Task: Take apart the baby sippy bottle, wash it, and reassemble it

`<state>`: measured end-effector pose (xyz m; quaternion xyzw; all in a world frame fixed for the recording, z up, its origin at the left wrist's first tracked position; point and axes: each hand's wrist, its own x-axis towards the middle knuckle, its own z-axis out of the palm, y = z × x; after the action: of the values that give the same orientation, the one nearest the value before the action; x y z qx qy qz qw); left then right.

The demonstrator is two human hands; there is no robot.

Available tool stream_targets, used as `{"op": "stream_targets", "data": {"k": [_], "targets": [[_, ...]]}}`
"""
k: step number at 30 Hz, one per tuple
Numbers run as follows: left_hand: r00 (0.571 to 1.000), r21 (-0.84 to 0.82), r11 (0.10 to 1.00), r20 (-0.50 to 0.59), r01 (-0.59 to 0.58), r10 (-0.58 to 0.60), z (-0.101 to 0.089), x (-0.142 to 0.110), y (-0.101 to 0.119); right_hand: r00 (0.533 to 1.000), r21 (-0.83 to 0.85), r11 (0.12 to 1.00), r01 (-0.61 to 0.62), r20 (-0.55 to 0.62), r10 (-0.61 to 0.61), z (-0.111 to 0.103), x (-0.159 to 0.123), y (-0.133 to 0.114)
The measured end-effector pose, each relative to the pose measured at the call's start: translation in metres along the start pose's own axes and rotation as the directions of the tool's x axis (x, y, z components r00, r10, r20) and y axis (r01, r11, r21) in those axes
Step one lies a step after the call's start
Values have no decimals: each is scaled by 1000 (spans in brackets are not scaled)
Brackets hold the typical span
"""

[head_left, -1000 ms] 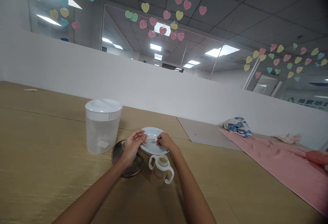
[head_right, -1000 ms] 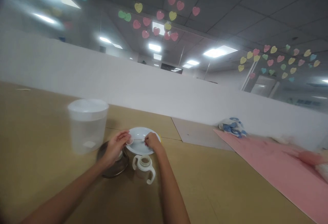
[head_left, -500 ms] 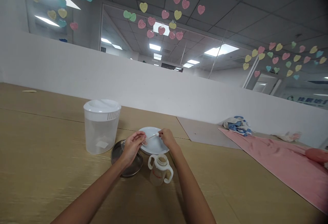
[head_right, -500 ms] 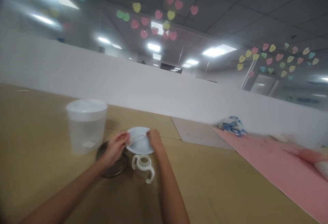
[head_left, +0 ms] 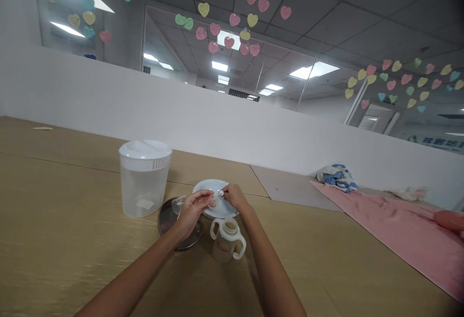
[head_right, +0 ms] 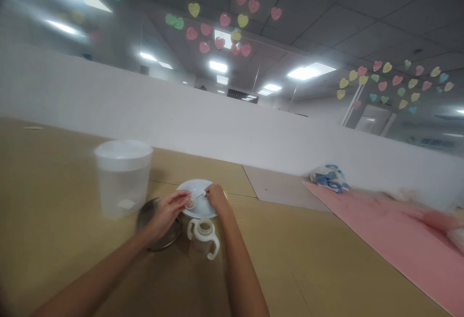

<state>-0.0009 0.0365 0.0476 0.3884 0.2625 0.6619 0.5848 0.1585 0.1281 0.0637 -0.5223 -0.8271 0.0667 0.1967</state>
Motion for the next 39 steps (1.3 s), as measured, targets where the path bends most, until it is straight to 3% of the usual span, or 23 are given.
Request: {"op": "stream_targets", "data": {"k": [5,9,13,15,21,30,39], "targets": [[1000,-1,1000,-25,15,-15,0,0,0,1000,8,1000,-28,0,28,-16,-7,-4],[998,-26,999,-43,44,-45,0,0,0,997,61,998,-31,-69,35,-44,-16,-28],[997,-48,998,-54,50,-53,-2,2,-2,994,225,968,113,-32,-108,-67,-28,-61],[998,-53,998,-51,40,-42,-3,3,-3,984,219,959,177,-10,-179,-72,-33,-73],[996,-57,998,-83,24,-29,-6,6,-5,979,21,983,183,91,-184,-60,-32,-81],[996,-23,1000,-94,-6,3,-9,10,-7,944,-80,941,328,-20,-331,-52,-33,-90],[997,-14,1000,-76,19,-20,-9,10,-7,945,-220,928,302,-64,-322,-47,-34,-98]]}}
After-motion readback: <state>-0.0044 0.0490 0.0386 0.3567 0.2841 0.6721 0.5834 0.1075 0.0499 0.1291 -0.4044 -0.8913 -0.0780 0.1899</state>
